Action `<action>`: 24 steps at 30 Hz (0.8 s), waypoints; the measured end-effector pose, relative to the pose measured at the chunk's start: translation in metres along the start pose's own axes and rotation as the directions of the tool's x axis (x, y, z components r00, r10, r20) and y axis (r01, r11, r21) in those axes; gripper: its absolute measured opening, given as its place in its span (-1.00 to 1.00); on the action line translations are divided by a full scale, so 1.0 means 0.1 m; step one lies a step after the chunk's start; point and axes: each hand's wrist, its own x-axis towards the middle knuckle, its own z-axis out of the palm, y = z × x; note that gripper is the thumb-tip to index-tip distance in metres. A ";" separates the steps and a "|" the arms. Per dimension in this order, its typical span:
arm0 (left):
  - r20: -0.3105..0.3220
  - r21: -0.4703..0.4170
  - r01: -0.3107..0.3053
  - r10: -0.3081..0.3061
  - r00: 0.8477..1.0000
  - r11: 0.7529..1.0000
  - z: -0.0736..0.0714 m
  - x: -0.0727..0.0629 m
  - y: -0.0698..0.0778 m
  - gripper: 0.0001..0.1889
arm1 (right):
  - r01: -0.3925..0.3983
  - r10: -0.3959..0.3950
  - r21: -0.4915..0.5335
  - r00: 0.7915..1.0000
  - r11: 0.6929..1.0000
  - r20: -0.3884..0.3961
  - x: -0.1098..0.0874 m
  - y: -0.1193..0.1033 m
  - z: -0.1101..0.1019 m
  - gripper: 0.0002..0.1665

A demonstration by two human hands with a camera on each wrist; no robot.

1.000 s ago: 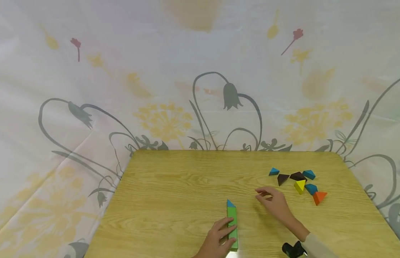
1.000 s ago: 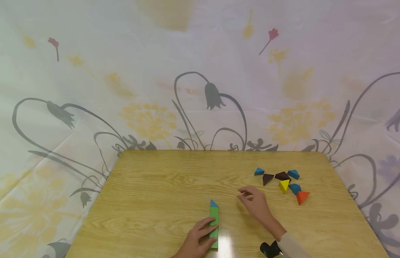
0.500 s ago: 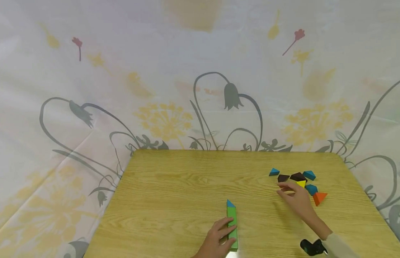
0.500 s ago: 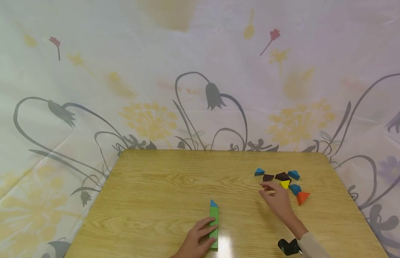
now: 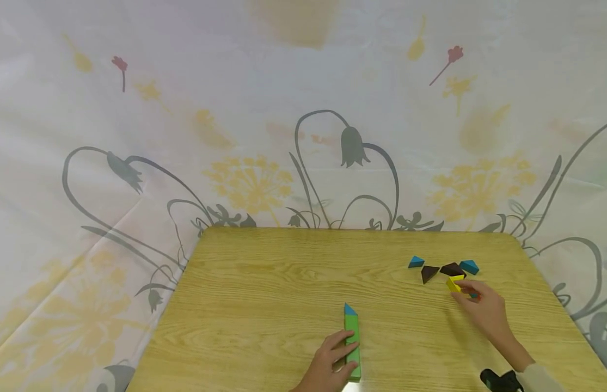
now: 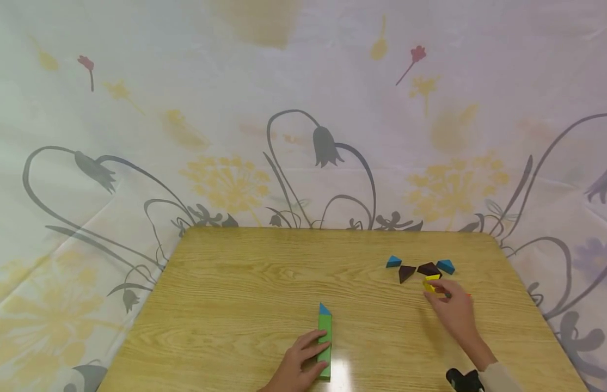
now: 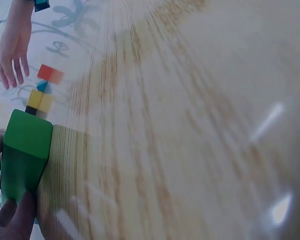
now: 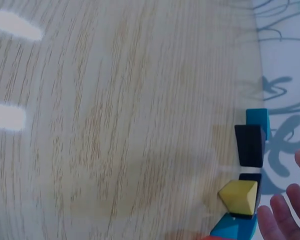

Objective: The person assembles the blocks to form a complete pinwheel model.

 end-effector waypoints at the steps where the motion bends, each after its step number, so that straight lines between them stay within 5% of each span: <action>1: -0.003 0.003 -0.004 0.004 1.000 1.000 0.00 0.00 0.00 -0.56 | -0.006 0.005 -0.013 1.000 1.000 -0.015 0.00 0.02 -0.02 -0.71; 24: 0.007 -0.002 0.013 -0.013 1.000 1.000 0.00 0.00 0.02 -0.55 | -0.216 0.208 -0.059 0.971 0.975 -0.115 -0.19 0.34 -0.20 -0.56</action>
